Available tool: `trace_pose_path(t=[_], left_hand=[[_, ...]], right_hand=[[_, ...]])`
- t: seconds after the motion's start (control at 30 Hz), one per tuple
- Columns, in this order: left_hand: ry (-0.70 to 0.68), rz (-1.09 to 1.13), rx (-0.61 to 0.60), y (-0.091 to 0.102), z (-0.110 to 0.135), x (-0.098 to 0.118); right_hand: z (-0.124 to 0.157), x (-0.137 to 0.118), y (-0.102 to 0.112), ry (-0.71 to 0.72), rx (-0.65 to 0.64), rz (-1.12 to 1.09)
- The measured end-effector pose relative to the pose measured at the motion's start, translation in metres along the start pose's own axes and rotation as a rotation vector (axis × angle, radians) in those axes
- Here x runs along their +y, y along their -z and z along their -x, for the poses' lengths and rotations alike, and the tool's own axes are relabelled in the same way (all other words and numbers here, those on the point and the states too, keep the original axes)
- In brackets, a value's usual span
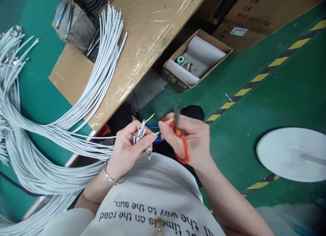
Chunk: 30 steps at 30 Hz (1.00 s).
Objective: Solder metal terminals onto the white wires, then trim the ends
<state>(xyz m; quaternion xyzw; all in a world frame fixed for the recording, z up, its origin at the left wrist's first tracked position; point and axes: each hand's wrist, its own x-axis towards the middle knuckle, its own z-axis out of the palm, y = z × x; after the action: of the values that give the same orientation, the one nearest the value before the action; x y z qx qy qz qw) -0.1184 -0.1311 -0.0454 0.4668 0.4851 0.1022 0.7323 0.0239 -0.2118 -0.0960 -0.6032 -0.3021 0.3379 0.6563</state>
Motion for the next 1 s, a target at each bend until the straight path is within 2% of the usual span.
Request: trace_pose_path(t=[0.13, 0.27, 0.33, 0.5, 0.57, 0.7, 0.87, 1.0], left_hand=[[-0.095, -0.067, 0.024, 0.004, -0.004, -0.007], [-0.366, -0.252, 0.097, 0.008, -0.010, -0.012], [-0.435, -0.293, 0.129, 0.010, -0.012, -0.011], [-0.224, -0.172, -0.038, 0.020, -0.011, -0.006], [-0.208, -0.145, -0.082, 0.023, -0.009, -0.006], [-0.196, -0.105, -0.082, 0.025, -0.009, -0.007], [-0.211, -0.017, -0.076, 0.021, -0.010, -0.008], [-0.221, 0.017, -0.050, 0.016, -0.008, -0.007]], right_hand=[[-0.009, 0.010, 0.013, -0.007, 0.347, -0.132], [-0.012, 0.015, 0.029, -0.064, 0.504, -0.167], [-0.009, 0.015, 0.035, -0.070, 0.536, -0.096], [0.006, 0.018, 0.051, -0.075, 0.538, 0.104], [0.010, 0.022, 0.059, -0.135, 0.528, 0.171], [0.016, 0.028, 0.068, -0.220, 0.475, 0.239], [0.021, 0.015, 0.055, -0.129, 0.414, 0.231], [0.027, 0.000, 0.038, -0.128, 0.352, 0.181]])
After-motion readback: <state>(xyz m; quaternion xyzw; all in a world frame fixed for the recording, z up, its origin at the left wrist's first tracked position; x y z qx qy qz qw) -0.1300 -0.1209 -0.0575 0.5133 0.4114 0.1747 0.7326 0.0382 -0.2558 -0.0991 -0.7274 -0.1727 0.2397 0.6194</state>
